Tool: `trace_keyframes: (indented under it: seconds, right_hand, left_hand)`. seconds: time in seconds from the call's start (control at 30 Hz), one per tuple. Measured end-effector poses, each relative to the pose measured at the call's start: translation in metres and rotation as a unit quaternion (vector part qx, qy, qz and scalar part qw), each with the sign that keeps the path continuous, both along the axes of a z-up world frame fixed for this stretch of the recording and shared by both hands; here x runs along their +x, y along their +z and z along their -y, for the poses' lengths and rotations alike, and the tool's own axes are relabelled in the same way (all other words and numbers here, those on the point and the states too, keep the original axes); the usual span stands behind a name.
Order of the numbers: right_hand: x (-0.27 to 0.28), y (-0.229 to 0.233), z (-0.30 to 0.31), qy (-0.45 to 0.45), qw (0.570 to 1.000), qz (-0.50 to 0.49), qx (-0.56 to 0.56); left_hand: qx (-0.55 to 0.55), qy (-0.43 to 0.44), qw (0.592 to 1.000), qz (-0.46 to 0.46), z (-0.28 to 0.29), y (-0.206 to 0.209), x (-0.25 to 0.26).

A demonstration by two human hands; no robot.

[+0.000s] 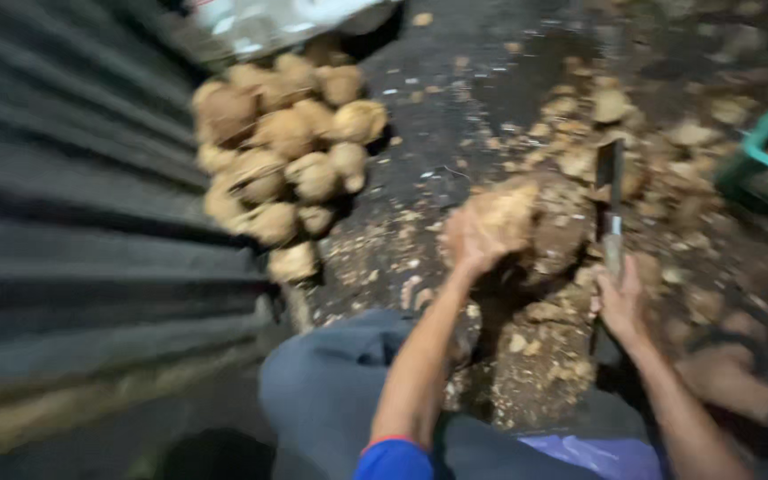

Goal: The person sits on the ground and uses a knife to peel the husk off a coconut held against a wooden block. They rotate the coconut to remove the fibrous outer layer and place the peeled coconut into a green basket.

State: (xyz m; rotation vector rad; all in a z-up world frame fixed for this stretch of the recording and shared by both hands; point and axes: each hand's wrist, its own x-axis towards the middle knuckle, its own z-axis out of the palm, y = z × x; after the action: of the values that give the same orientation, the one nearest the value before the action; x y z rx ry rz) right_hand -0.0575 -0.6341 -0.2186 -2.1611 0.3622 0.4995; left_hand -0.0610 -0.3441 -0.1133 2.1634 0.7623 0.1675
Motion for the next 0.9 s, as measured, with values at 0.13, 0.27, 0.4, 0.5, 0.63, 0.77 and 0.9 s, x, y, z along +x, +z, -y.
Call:
trace_keyframes:
  seconds: [0.13, 0.27, 0.4, 0.5, 0.63, 0.77, 0.9]
  right_hand:
    - [0.011, 0.027, -0.03, 0.099, 0.983, 0.0, 0.157]
    - [0.03, 0.062, -0.037, 0.069, 0.966, -0.091, 0.231]
    - [0.025, 0.065, 0.003, 0.115, 0.988, 0.042, -0.091]
    - [0.031, 0.003, 0.065, -0.077, 0.997, 0.013, 0.017]
    - [0.016, 0.062, 0.06, -0.124, 0.978, 0.093, 0.14]
    - [-0.003, 0.161, 0.01, -0.026, 0.983, 0.102, 0.152]
    - [-0.038, 0.186, -0.012, 0.027, 0.99, 0.129, 0.055]
  left_hand:
    - [0.017, -0.027, 0.998, -0.056, 0.01, 0.064, -0.023]
    - [-0.011, -0.05, 0.991, -0.125, 0.011, 0.03, -0.014]
    - [-0.066, -0.073, 0.988, -0.123, 0.005, 0.048, -0.016]
    - [-0.071, -0.102, 0.99, -0.072, -0.004, 0.021, -0.006]
    - [-0.041, -0.021, 0.997, -0.068, -0.01, -0.03, -0.004]
    - [-0.145, 0.062, 0.982, -0.105, -0.001, -0.034, -0.006]
    - [-0.075, 0.031, 0.996, -0.022, 0.014, -0.004, -0.001]
